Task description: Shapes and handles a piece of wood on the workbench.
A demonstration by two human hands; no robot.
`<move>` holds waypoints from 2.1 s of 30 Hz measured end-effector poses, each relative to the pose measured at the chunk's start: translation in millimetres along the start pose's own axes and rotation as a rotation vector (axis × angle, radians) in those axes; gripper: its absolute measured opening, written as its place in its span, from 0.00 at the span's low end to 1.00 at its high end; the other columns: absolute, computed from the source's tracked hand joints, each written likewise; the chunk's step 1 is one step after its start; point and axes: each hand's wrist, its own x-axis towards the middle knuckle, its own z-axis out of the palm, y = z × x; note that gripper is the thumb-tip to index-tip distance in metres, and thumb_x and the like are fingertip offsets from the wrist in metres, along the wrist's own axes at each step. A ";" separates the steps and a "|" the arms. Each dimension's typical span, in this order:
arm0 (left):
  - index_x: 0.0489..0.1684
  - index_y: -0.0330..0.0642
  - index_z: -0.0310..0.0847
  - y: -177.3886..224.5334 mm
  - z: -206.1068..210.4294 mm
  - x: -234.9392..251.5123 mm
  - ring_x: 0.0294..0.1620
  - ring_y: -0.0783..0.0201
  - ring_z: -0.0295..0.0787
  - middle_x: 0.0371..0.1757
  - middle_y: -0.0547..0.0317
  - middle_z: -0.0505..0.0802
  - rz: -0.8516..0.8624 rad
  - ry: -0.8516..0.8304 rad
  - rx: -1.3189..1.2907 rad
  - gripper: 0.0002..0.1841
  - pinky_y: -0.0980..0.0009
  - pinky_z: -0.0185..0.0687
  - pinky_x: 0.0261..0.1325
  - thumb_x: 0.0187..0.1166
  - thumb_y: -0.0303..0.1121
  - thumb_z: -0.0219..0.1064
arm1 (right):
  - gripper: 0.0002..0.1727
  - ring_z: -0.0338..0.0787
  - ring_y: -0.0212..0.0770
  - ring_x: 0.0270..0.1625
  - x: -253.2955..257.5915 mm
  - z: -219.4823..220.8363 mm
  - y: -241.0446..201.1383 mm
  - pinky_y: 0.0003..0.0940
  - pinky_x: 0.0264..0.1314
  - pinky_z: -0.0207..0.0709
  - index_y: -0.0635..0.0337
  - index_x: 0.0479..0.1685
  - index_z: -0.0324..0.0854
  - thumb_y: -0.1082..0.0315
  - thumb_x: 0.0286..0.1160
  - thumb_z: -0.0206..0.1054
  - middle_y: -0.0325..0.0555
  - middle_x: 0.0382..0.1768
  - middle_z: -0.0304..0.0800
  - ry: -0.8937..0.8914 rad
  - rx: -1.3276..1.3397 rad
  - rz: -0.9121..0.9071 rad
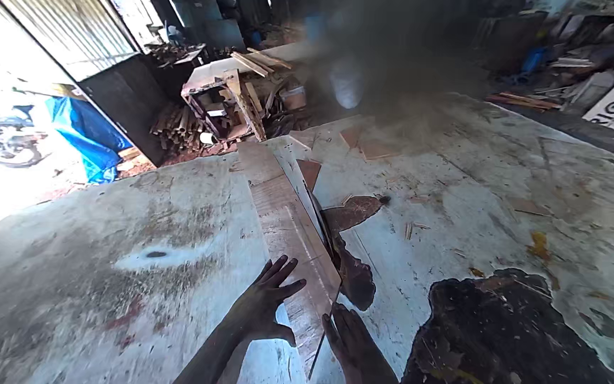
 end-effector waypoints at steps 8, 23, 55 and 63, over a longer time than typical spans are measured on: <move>0.88 0.76 0.64 -15.8 -9.0 21.7 0.98 0.56 0.37 0.96 0.62 0.57 0.009 -0.076 0.037 0.61 0.43 0.33 0.95 0.40 0.89 0.66 | 0.61 0.62 0.55 0.92 21.5 3.3 2.8 0.51 0.95 0.49 0.60 0.86 0.68 0.18 0.61 0.61 0.62 0.86 0.68 0.095 0.005 0.042; 0.92 0.75 0.57 13.2 -2.3 20.2 0.98 0.55 0.36 0.96 0.63 0.55 -0.213 -0.083 0.118 0.65 0.44 0.33 0.95 0.40 0.93 0.57 | 0.65 0.60 0.55 0.92 23.3 -0.3 -1.9 0.51 0.96 0.48 0.67 0.87 0.65 0.18 0.60 0.62 0.62 0.88 0.63 0.112 -0.003 0.151; 0.88 0.72 0.66 25.3 6.5 17.9 0.97 0.52 0.39 0.95 0.58 0.59 -0.220 -0.021 0.135 0.63 0.42 0.34 0.95 0.39 0.92 0.60 | 0.36 0.89 0.51 0.56 1.3 -9.6 -5.8 0.53 0.64 0.77 0.48 0.73 0.85 0.33 0.75 0.63 0.47 0.50 0.94 0.096 0.062 0.214; 0.91 0.71 0.61 37.6 10.2 23.4 0.97 0.49 0.38 0.96 0.56 0.56 -0.330 -0.017 0.154 0.64 0.41 0.32 0.94 0.42 0.94 0.54 | 0.33 0.87 0.50 0.62 7.1 -12.3 3.0 0.53 0.67 0.76 0.49 0.76 0.83 0.39 0.78 0.63 0.45 0.56 0.92 0.100 0.056 0.247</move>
